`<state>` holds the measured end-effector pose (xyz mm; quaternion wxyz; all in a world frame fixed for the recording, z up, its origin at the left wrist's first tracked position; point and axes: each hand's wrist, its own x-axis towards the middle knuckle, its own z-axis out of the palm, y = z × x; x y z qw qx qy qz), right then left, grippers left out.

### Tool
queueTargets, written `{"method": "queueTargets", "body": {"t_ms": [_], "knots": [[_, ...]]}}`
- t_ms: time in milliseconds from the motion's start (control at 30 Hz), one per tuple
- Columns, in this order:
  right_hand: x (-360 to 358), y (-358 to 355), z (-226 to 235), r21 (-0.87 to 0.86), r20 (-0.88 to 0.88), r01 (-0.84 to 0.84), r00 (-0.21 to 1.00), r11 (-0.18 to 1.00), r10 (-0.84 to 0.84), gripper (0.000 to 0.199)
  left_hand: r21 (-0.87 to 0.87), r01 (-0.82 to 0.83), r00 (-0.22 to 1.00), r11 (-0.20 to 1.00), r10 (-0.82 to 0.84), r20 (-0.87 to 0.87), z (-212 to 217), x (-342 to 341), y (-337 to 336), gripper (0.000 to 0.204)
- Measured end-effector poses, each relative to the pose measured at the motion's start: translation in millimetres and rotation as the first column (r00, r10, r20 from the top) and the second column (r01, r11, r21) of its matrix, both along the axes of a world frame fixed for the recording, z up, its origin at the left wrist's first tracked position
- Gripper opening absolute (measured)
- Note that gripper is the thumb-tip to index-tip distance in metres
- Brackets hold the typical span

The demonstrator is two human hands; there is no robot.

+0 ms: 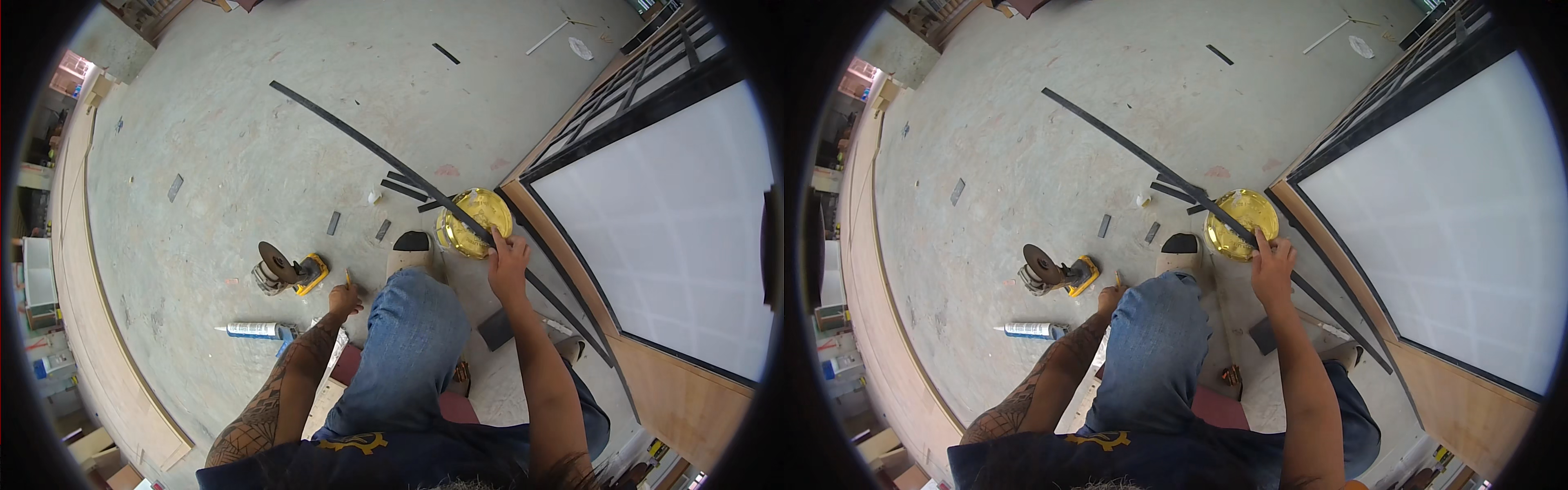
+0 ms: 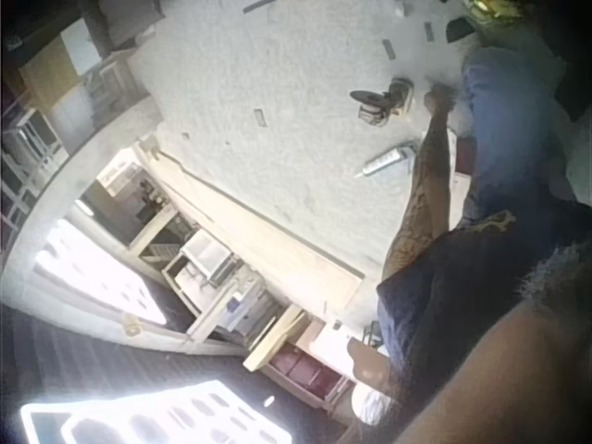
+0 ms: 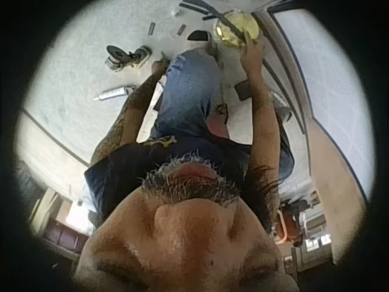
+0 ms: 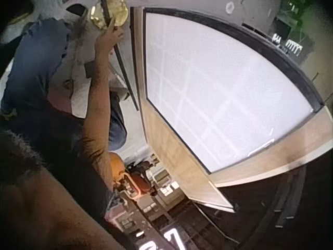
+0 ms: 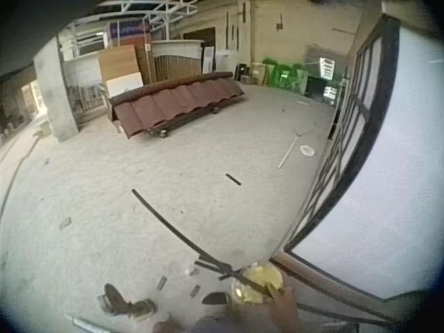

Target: Cutting and measuring black plastic or rubber trim pieces for a piece of furniture, then applying adhesive and attaching them.

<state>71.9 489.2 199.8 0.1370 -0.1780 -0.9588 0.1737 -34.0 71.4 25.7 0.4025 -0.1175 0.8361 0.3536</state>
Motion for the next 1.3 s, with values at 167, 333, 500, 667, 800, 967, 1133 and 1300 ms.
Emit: {"method": "queueTargets", "body": {"t_ms": [167,333,500,667,800,967,1133,1300], "knots": [[-42.1,-19.4,-1.8,0.08,-0.151,0.005,0.989,0.997,0.007,0.054,0.181,0.132,0.966,0.975,-0.086,-0.246,-31.2,17.0,-58.5,0.043],[-85.0,-30.4,-17.8,-0.137,-0.065,0.113,0.99,0.984,-0.123,0.045,-0.031,-0.586,0.571,0.81,0.386,-0.724,0.1,6.3,-76.3,0.095],[-87.3,-34.9,-25.3,-0.167,-0.084,0.177,0.978,0.97,-0.193,0.036,0.347,-0.334,0.566,0.877,0.481,-0.67,44.9,-37.4,-80.3,0.074],[-88.2,-36.2,-25.0,-0.234,-0.098,0.214,0.965,0.948,-0.242,0.033,0.53,-0.293,0.711,0.796,0.552,-0.436,78.9,-65.9,-67.8,0.048],[-86.0,-33.3,-29.5,-0.254,-0.173,0.175,0.959,0.951,-0.223,0.033,0.515,-0.088,0.832,0.853,0.347,-0.432,133.7,-73.5,-44.7,0.042],[-87.1,-32.3,-29.9,-0.287,-0.154,0.174,0.962,0.942,-0.224,0.033,0.389,0.237,0.786,0.89,0.06,-0.615,197.7,-96.3,24.6,0.049],[-84.7,-32.7,-27.8,-0.297,-0.13,0.169,0.968,0.94,-0.215,0.033,0.532,0.166,0.94,0.831,0.03,-0.34,226.5,-110.2,100.1,0.053],[-85.2,-29.1,-29.2,-0.317,-0.103,0.162,0.974,0.934,-0.204,0.031,0.407,0.322,0.925,0.855,-0.194,-0.326,236.8,-123.9,134.4,0.053]]}}
